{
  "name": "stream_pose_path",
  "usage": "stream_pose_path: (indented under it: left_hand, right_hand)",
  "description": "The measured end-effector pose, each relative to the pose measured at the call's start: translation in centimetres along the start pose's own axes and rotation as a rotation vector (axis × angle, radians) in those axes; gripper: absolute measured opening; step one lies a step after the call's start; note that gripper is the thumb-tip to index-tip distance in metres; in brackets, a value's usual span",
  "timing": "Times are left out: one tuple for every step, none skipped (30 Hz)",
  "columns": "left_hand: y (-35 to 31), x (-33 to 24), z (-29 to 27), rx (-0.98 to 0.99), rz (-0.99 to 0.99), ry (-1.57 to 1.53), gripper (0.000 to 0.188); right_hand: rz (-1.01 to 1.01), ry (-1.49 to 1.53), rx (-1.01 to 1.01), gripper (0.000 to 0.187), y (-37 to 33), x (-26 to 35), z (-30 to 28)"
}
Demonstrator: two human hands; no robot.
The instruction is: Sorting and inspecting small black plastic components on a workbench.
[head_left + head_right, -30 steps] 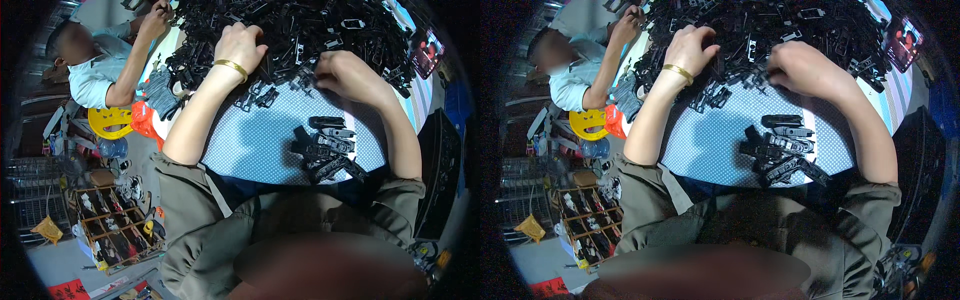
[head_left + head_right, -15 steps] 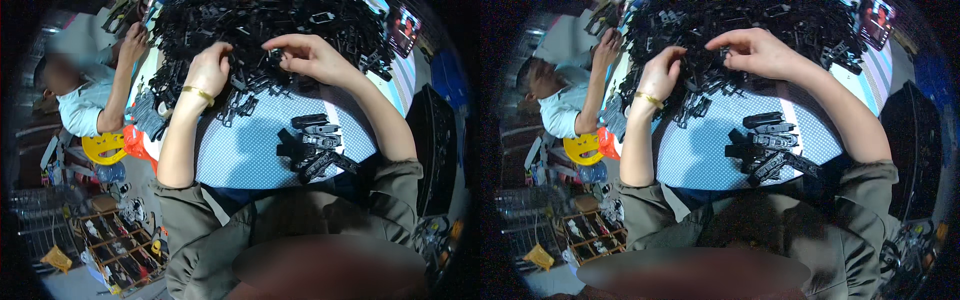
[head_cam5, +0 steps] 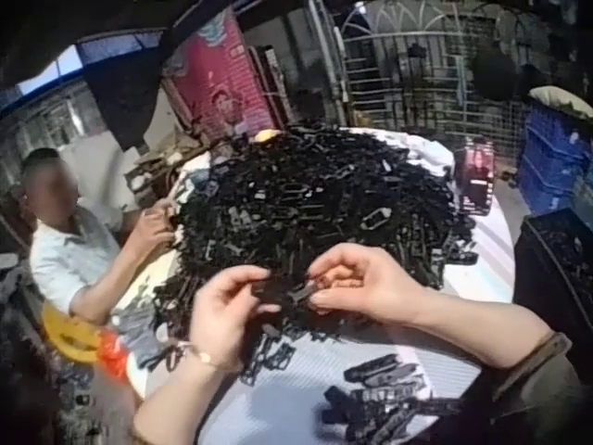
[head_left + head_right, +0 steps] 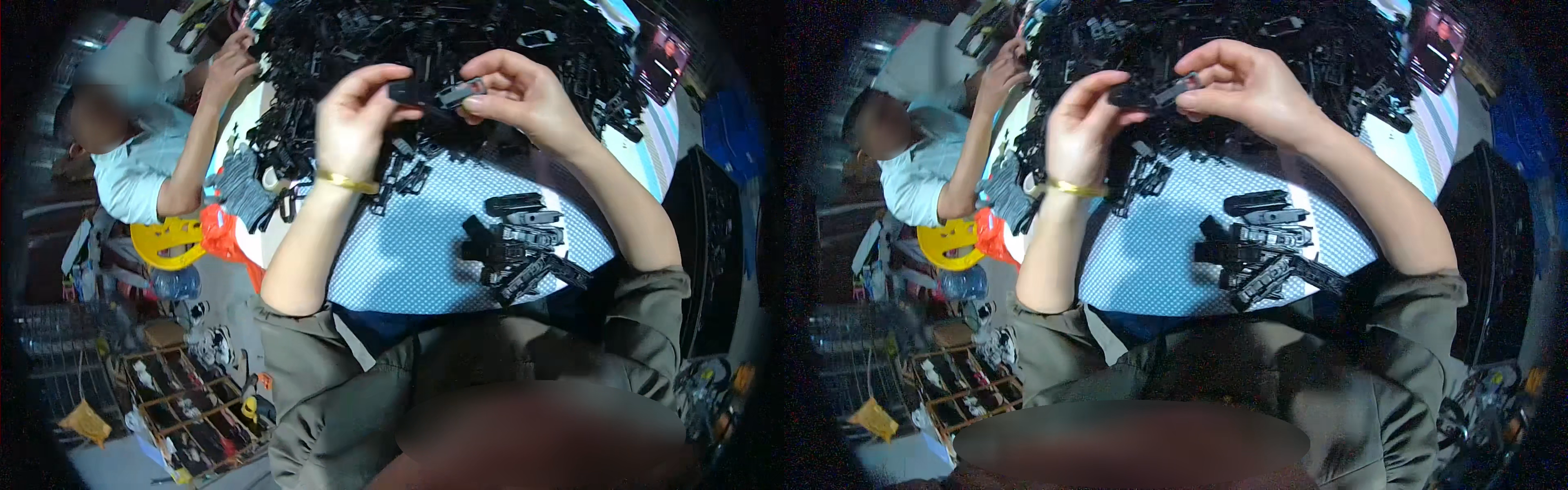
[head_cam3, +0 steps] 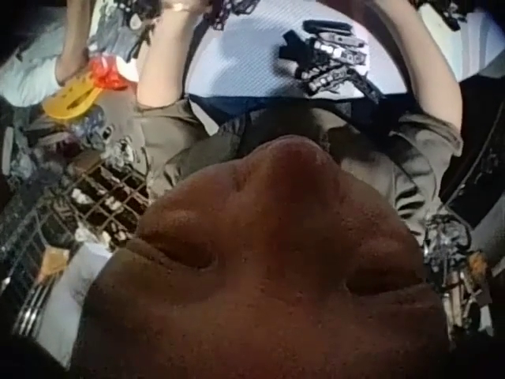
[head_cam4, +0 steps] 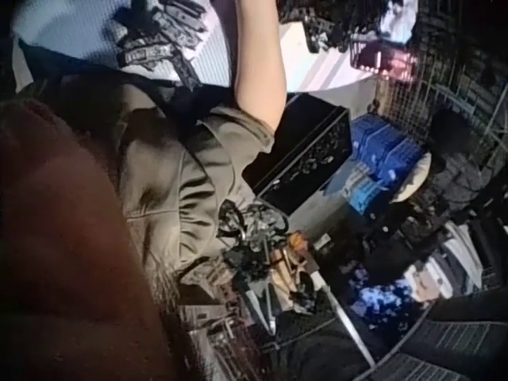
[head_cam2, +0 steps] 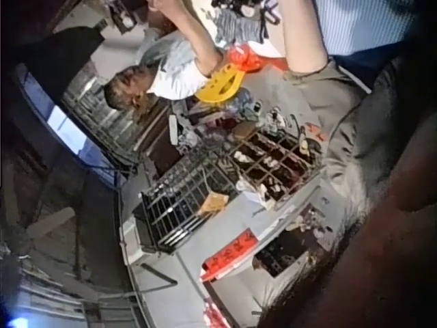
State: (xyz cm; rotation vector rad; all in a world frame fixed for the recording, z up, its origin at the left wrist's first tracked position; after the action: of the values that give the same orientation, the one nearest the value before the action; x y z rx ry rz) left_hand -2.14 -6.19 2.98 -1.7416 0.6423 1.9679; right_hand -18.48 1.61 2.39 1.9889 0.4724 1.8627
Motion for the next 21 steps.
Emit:
stream_pose_path:
  left_hand:
    - [0.0, 0.7, 0.4, -0.011, -0.009, -0.039, 0.019]
    - [-0.1, 1.2, 0.8, -0.019, -0.018, -0.078, 0.017]
    - [-0.1, 1.5, 1.1, -0.023, -0.014, -0.103, 0.016]
    - [-0.2, 1.7, 1.2, -0.025, -0.009, -0.129, 0.015]
    - [-0.3, 1.6, 1.3, -0.023, 0.001, -0.08, 0.014]
    - [-0.4, 1.6, 1.2, -0.028, 0.005, -0.079, 0.014]
    - [-0.5, 1.5, 1.2, -0.023, 0.034, -0.044, 0.014]
    - [-0.6, 1.4, 1.2, -0.018, 0.062, -0.009, 0.015]
    - [-0.8, 1.3, 1.3, -0.026, 0.057, -0.009, 0.015]
    - [-0.8, 1.4, 1.3, -0.028, 0.059, -0.009, 0.015]
    - [-0.8, 1.4, 1.4, -0.017, 0.087, -0.013, 0.015]
    - [-0.9, 1.4, 1.4, -0.006, 0.114, -0.016, 0.015]
    - [-0.9, 1.5, 1.4, -0.007, 0.113, -0.015, 0.015]
    - [-1.0, 1.5, 1.4, -0.017, 0.128, -0.012, 0.016]
    - [-1.0, 1.5, 1.4, -0.024, 0.142, -0.009, 0.016]
    - [-0.9, 1.5, 1.4, -0.022, 0.141, -0.008, 0.016]
    - [-0.9, 1.4, 1.5, -0.028, 0.148, -0.018, 0.016]
    - [-1.0, 1.4, 1.5, -0.036, 0.156, -0.028, 0.016]
    - [-1.0, 1.4, 1.5, -0.037, 0.155, -0.027, 0.016]
    - [-1.1, 1.4, 1.5, -0.036, 0.163, -0.032, 0.016]
    - [-1.1, 1.5, 1.5, -0.037, 0.17, -0.037, 0.016]
  right_hand:
    - [-0.008, -0.007, -0.012, 0.027, -0.1, 0.2, 0.2]
    - [-0.011, -0.001, 0.002, 0.027, -0.1, 0.1, 0.5]
    - [-0.031, -0.079, -0.026, 0.027, -0.3, 0.0, 0.5]
    - [-0.051, -0.157, -0.055, 0.026, -0.4, 0.0, 0.5]
    - [-0.057, -0.183, -0.074, 0.026, -0.4, 0.1, 0.6]
    - [-0.061, -0.181, -0.069, 0.026, -0.4, 0.1, 0.8]
    - [-0.086, -0.213, -0.094, 0.027, -0.5, 0.0, 0.7]
    - [-0.111, -0.245, -0.12, 0.027, -0.6, 0.1, 0.6]
    - [-0.113, -0.245, -0.118, 0.027, -0.6, 0.2, 0.6]
    - [-0.11, -0.281, -0.114, 0.027, -0.6, 0.4, 0.6]
    - [-0.107, -0.317, -0.112, 0.026, -0.6, 0.5, 0.5]
    - [-0.107, -0.316, -0.111, 0.026, -0.6, 0.7, 0.5]
    - [-0.088, -0.321, -0.1, 0.026, -0.6, 0.8, 0.5]
    - [-0.069, -0.325, -0.09, 0.025, -0.5, 0.9, 0.5]
    - [-0.068, -0.326, -0.092, 0.025, -0.5, 1.0, 0.5]
    - [-0.076, -0.327, -0.083, 0.024, -0.6, 1.1, 0.4]
    - [-0.083, -0.328, -0.074, 0.024, -0.6, 1.2, 0.4]
    - [-0.083, -0.327, -0.074, 0.024, -0.6, 1.2, 0.5]
    - [-0.089, -0.36, -0.07, 0.023, -0.6, 1.2, 0.5]
    - [-0.095, -0.393, -0.065, 0.023, -0.6, 1.2, 0.6]
    - [-0.095, -0.39, -0.064, 0.023, -0.6, 1.1, 0.8]
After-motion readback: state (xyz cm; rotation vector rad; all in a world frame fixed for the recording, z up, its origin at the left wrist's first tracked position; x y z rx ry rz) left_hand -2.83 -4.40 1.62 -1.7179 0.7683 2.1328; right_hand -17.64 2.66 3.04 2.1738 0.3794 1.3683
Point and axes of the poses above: each hand's wrist, its own y-axis towards the middle knuckle, its own z-axis out of the palm, x = y × z, the point moved 4 cm from there along y, towards the middle knuckle, and after that the axes turned 11 degrees about -z, right-handed, at the moved point
